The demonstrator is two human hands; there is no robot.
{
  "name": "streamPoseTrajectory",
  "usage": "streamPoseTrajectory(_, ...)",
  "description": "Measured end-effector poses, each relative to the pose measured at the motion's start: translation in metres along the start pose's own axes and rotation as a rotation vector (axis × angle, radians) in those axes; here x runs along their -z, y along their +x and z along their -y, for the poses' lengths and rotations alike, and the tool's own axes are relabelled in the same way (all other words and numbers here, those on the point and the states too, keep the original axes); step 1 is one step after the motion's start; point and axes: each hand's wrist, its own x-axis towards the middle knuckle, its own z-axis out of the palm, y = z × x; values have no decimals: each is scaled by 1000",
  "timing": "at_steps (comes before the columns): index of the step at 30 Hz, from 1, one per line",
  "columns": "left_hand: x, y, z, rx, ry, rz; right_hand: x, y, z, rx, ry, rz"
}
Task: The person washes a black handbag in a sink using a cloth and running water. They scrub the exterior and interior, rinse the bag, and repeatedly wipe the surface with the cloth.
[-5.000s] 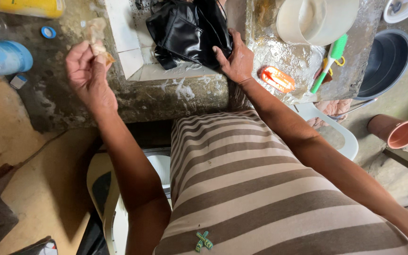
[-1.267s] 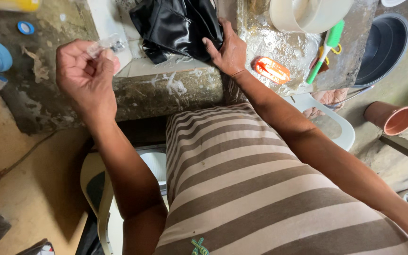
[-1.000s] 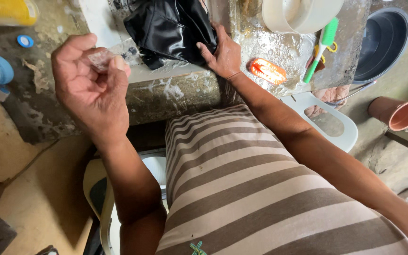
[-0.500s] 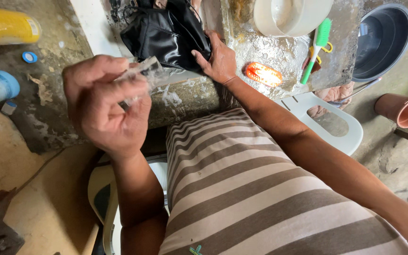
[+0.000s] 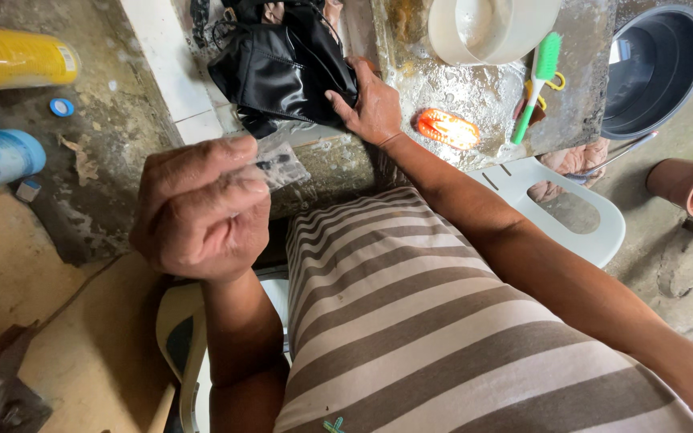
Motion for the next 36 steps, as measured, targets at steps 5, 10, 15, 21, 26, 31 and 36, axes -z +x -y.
streamPoseTrajectory(5,-6,-16,12,162,-246,14,-1,-2,-1,23,9,-23)
streamPoseTrajectory(10,-17,-33,15,527,-722,26,0,1,0,49,-6,-39)
streamPoseTrajectory(15,-29,-45,16,705,-874,-15,0,-3,-1,23,7,-18)
streamPoseTrajectory(21,-34,-47,19,732,-851,-21,-1,0,0,11,4,-9)
streamPoseTrajectory(26,-38,-46,26,680,-768,6,-2,-2,-3,32,0,-22)
streamPoseTrajectory(31,-41,-50,32,735,-675,27,-4,-4,-5,45,3,-32)
streamPoseTrajectory(36,-48,-61,54,624,-644,-1,-4,0,-6,44,-17,-22)
